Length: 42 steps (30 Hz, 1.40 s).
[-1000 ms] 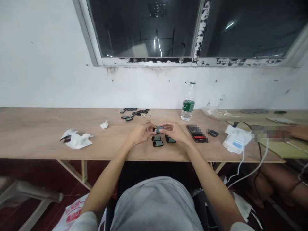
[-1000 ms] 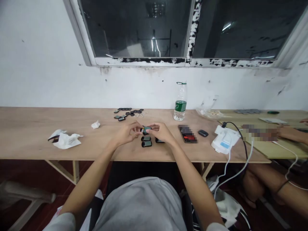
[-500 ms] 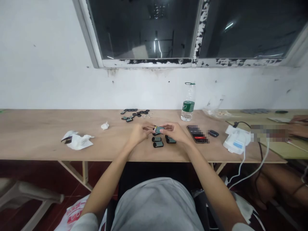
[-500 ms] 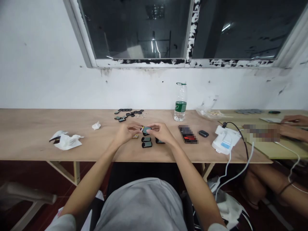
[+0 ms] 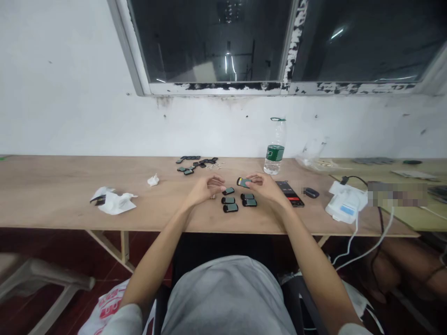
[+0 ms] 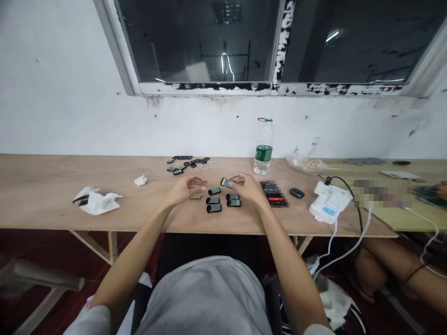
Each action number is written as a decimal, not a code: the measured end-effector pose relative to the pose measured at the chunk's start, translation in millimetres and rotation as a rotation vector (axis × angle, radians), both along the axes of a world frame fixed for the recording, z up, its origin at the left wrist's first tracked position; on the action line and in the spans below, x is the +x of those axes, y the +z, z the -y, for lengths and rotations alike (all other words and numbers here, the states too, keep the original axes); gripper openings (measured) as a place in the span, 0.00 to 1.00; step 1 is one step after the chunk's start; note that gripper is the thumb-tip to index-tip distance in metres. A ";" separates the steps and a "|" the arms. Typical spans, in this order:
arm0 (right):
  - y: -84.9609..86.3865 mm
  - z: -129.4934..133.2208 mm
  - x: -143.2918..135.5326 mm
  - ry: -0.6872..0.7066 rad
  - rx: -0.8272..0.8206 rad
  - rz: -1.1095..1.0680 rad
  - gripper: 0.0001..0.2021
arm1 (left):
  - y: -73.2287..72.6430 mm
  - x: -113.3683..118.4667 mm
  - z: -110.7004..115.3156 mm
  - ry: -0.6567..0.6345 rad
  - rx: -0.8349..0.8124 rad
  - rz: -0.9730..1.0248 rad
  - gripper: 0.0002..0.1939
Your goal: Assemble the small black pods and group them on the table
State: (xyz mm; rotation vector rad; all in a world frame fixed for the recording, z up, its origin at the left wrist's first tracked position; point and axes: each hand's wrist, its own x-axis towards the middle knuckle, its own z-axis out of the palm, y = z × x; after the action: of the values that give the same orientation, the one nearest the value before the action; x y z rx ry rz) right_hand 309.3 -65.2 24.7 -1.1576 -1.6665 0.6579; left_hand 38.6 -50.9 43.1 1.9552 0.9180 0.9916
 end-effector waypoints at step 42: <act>-31.9 -13.9 12.1 -0.069 -0.091 0.170 0.10 | -36.9 -66.7 -65.9 0.171 0.029 -0.736 0.19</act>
State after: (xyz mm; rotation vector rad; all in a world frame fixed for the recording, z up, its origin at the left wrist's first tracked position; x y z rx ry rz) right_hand 321.4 -51.3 -7.2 -1.3621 -1.7443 0.6119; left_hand -28.1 15.0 6.1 2.3336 1.4886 0.3449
